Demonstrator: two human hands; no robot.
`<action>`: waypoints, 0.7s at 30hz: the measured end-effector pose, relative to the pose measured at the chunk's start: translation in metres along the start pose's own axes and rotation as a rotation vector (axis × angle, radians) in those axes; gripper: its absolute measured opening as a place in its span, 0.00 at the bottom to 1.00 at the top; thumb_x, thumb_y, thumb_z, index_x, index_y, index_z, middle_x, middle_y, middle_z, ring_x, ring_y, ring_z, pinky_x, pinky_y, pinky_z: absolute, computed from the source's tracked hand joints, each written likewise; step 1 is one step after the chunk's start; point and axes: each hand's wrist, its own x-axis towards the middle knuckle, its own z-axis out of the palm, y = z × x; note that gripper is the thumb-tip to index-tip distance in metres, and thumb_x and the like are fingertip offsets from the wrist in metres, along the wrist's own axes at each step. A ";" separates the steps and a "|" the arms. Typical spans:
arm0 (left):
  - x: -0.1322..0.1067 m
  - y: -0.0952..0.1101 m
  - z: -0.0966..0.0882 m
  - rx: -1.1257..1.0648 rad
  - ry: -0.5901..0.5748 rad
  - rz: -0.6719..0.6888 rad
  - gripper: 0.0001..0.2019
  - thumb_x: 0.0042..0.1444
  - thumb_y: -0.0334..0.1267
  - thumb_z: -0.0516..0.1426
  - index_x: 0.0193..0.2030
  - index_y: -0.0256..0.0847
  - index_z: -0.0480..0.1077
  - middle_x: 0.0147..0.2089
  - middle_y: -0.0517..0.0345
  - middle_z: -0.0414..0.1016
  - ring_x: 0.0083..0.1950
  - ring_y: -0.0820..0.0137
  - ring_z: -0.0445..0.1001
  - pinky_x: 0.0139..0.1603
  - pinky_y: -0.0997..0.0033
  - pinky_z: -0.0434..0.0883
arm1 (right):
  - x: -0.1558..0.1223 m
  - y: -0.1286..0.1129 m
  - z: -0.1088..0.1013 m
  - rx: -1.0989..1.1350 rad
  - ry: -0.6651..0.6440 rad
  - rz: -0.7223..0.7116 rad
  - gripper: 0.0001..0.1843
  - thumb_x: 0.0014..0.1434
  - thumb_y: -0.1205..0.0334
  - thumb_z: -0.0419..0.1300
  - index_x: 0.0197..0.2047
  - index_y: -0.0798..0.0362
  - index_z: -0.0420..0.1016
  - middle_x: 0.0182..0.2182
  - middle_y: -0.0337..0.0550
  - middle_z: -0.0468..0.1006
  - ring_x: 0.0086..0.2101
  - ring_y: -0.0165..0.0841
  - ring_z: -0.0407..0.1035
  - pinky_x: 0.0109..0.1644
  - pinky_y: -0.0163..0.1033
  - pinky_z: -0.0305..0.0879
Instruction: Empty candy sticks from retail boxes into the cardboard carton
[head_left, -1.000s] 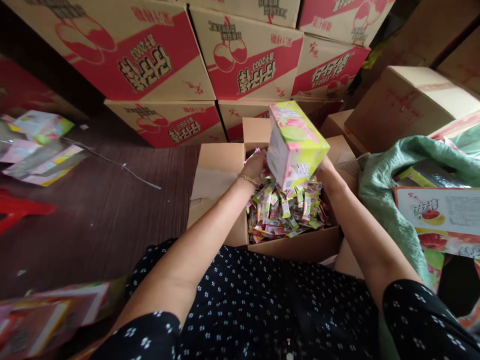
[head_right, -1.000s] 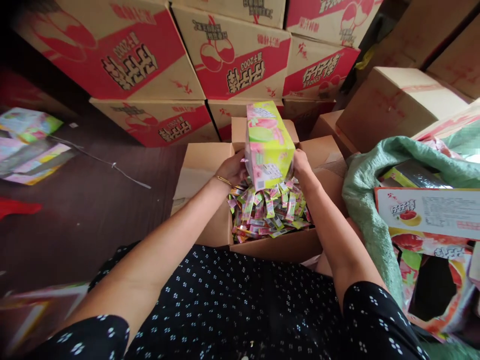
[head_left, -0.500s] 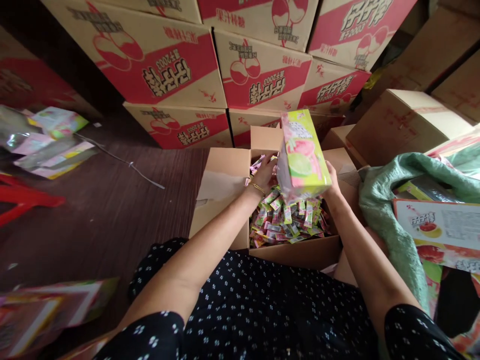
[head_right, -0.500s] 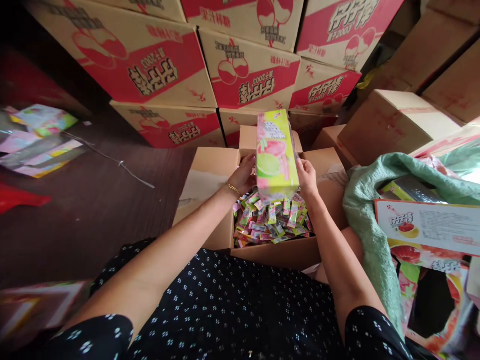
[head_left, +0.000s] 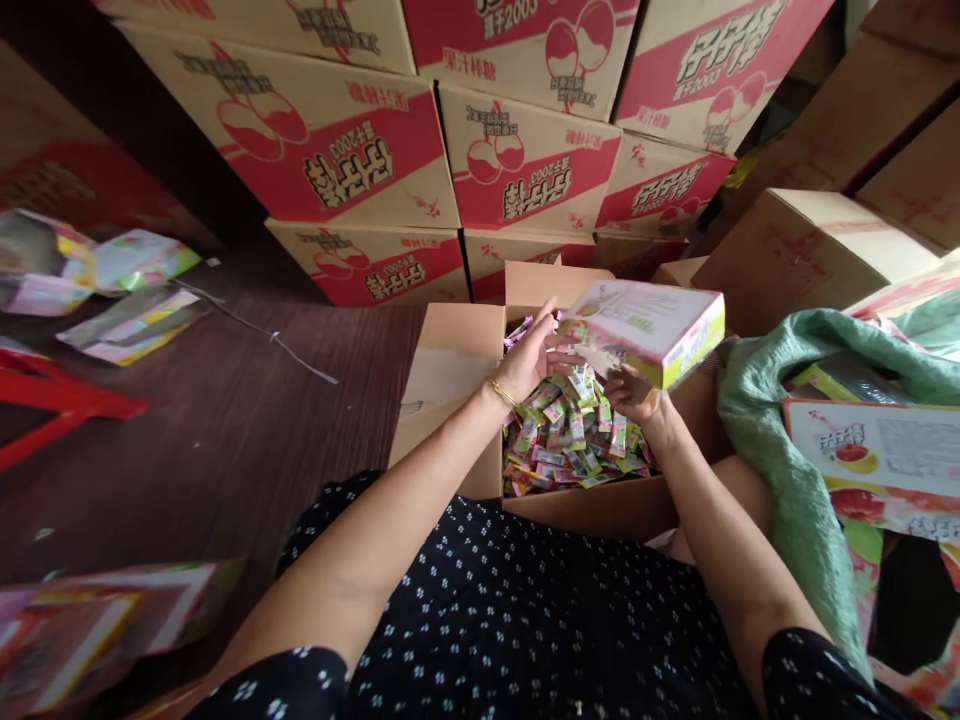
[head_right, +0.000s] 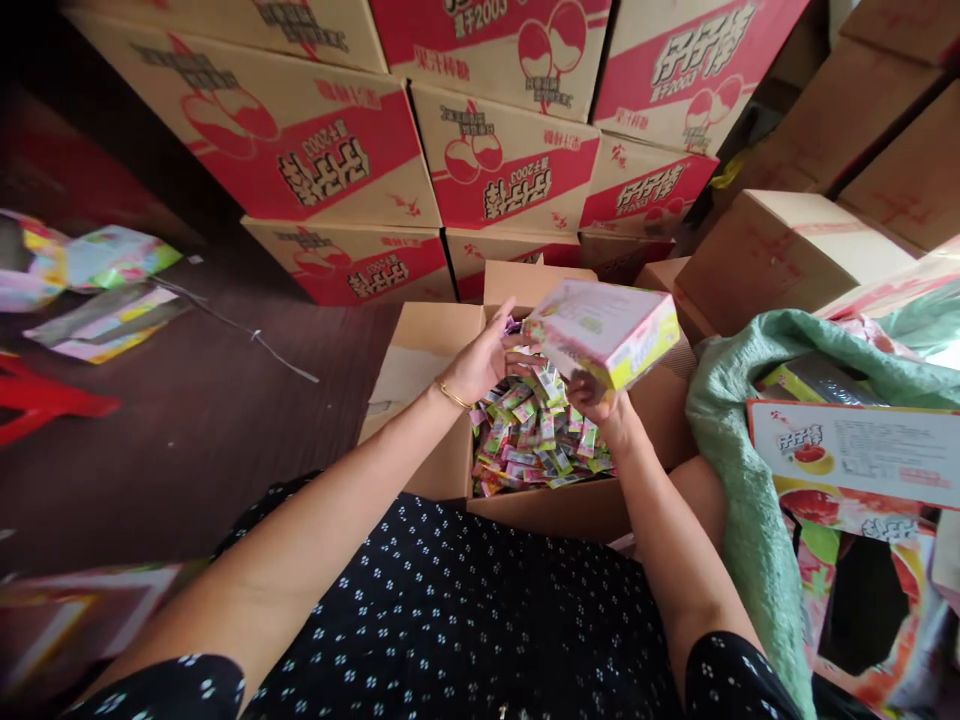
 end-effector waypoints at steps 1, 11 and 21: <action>0.001 0.000 -0.004 0.084 -0.009 0.071 0.33 0.66 0.58 0.52 0.74 0.47 0.58 0.50 0.46 0.80 0.48 0.56 0.81 0.44 0.58 0.77 | -0.005 -0.001 0.003 0.060 -0.048 0.099 0.12 0.54 0.53 0.61 0.37 0.52 0.75 0.39 0.50 0.79 0.25 0.28 0.58 0.21 0.31 0.55; -0.007 -0.018 0.002 1.314 0.131 0.532 0.28 0.67 0.35 0.55 0.73 0.43 0.63 0.53 0.46 0.74 0.59 0.57 0.71 0.67 0.53 0.68 | -0.038 -0.014 0.029 0.587 -0.078 0.642 0.15 0.63 0.69 0.44 0.47 0.54 0.68 0.44 0.48 0.79 0.23 0.20 0.59 0.18 0.18 0.55; -0.035 0.039 0.022 1.526 0.201 0.233 0.20 0.68 0.32 0.49 0.63 0.37 0.72 0.47 0.43 0.80 0.48 0.58 0.80 0.48 0.60 0.74 | -0.081 -0.063 0.043 0.320 0.111 0.653 0.35 0.73 0.43 0.30 0.58 0.57 0.68 0.48 0.59 0.81 0.22 0.25 0.66 0.20 0.29 0.67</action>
